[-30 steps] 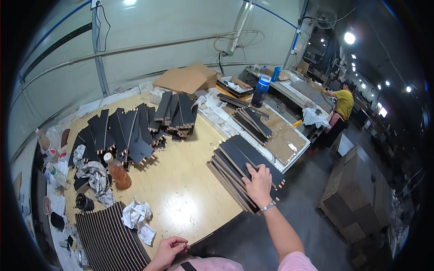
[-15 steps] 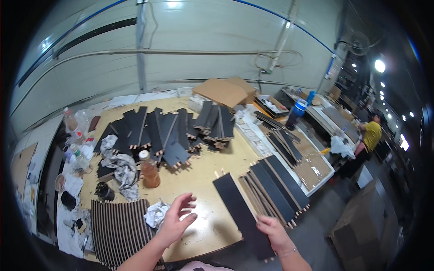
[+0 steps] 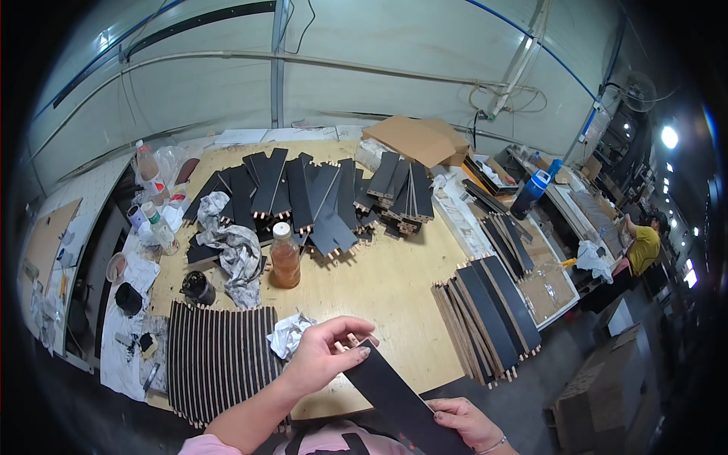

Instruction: The person touches up wooden panels by applying black stain to their edges with an applicator, pouring liquid from a bottle onto a cloth to wipe them down, and rubbing the panels with a sponge block.

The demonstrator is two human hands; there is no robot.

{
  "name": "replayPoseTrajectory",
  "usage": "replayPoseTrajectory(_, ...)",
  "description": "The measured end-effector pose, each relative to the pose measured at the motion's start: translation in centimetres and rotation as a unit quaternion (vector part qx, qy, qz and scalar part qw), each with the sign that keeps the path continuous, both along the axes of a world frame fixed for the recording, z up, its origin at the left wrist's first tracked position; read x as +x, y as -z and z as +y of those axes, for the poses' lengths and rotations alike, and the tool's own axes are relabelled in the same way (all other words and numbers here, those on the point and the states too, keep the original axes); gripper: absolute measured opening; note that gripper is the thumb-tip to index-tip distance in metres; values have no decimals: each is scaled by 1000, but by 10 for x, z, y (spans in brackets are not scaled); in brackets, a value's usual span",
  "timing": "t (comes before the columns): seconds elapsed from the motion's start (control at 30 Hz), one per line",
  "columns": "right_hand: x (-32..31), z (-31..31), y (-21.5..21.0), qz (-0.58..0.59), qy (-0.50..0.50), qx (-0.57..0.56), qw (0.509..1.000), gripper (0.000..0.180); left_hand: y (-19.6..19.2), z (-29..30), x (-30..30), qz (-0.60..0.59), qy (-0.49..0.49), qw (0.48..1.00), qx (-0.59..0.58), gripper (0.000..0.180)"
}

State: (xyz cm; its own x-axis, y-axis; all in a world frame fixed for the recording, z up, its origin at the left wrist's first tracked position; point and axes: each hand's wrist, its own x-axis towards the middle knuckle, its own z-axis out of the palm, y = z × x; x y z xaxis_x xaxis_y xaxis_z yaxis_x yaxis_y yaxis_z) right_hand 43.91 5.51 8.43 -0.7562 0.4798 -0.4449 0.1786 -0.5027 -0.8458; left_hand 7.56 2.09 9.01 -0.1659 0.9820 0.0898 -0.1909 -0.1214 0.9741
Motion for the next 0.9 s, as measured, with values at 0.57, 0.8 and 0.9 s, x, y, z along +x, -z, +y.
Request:
replayPoseTrajectory(0.57, -7, 10, 24, -27, -13, -91, 995, 49, 5, -22, -12, -29, -19, 997, -66, 12)
replayPoseTrajectory(0.8, -10, 1, 17, -31, -17, -108, 993, 48, 14, -28, -16, 12, -3, 997, -72, 22)
replayPoseTrajectory(0.9, -21, -3, -1, 11, -7, -194, 981, 48, 26, -33, -14, -79, 3, 994, -72, 28)
